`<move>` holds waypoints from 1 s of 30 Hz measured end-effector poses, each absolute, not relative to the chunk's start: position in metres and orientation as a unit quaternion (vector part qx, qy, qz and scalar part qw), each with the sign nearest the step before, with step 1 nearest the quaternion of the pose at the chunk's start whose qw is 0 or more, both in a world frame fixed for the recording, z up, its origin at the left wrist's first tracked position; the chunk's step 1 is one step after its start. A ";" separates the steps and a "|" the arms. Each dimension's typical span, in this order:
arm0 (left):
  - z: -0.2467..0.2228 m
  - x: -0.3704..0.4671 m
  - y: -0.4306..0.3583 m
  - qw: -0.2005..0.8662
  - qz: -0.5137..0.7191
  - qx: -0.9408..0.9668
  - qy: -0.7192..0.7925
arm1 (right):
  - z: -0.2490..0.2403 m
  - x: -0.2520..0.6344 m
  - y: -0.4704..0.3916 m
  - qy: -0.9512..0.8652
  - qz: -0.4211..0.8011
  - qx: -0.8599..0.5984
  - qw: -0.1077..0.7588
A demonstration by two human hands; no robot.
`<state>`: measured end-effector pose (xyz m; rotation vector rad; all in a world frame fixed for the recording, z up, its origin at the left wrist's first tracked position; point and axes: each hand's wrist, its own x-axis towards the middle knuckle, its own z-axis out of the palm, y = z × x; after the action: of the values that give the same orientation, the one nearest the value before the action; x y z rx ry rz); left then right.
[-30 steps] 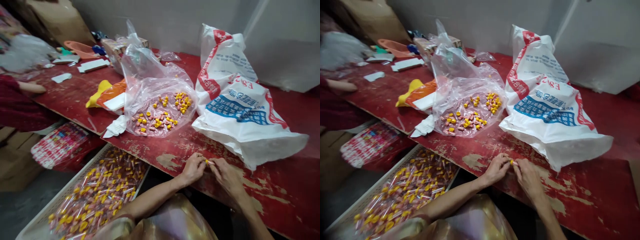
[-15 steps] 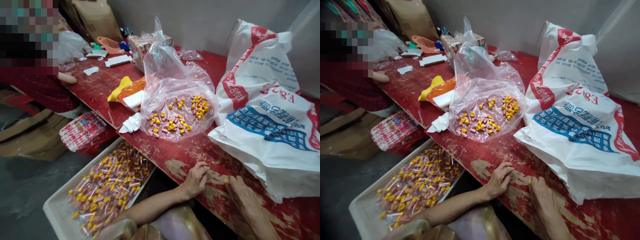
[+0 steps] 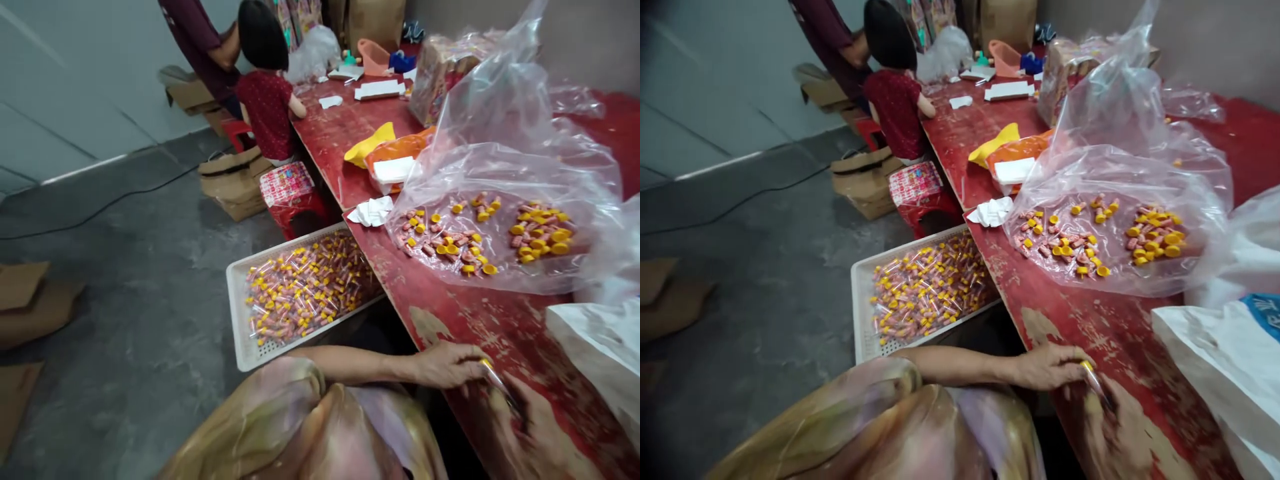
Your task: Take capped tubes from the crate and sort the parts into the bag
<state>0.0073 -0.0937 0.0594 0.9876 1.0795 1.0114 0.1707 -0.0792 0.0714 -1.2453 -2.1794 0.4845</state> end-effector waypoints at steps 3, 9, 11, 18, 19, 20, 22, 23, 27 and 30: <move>0.068 -0.028 -0.113 0.662 0.517 0.304 0.450 | 0.077 0.141 -0.083 -0.844 0.172 -0.407 0.305; 0.045 -0.137 -0.171 0.413 0.607 0.157 0.660 | 0.070 0.154 -0.071 -0.841 0.117 -0.428 0.308; 0.025 -0.172 -0.195 0.333 0.567 0.092 0.748 | 0.063 0.165 -0.069 -0.838 0.106 -0.447 0.295; -0.039 -0.244 -0.258 0.213 0.450 -0.013 0.867 | 0.037 0.177 -0.068 -0.856 0.029 -0.407 0.318; -0.044 -0.249 -0.264 0.202 0.432 -0.020 0.879 | 0.035 0.176 -0.068 -0.859 0.017 -0.399 0.321; -0.047 -0.254 -0.268 0.192 0.417 -0.024 0.888 | 0.033 0.175 -0.068 -0.861 0.010 -0.395 0.320; -0.052 -0.262 -0.273 0.171 0.394 -0.025 0.903 | 0.032 0.175 -0.070 -0.864 0.009 -0.398 0.308; -0.053 -0.264 -0.274 0.160 0.386 -0.023 0.908 | 0.031 0.175 -0.071 -0.865 0.011 -0.402 0.300; -0.055 -0.257 -0.269 0.125 0.380 0.000 0.917 | 0.029 0.178 -0.074 -0.868 0.000 -0.400 0.294; -0.058 -0.232 -0.259 0.123 0.390 0.036 0.912 | 0.025 0.178 -0.073 -0.864 0.004 -0.410 0.290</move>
<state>-0.2317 -0.2589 -0.0583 0.1038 2.6586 1.1385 0.1784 -0.0728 0.0250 -1.0947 -2.3060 0.0118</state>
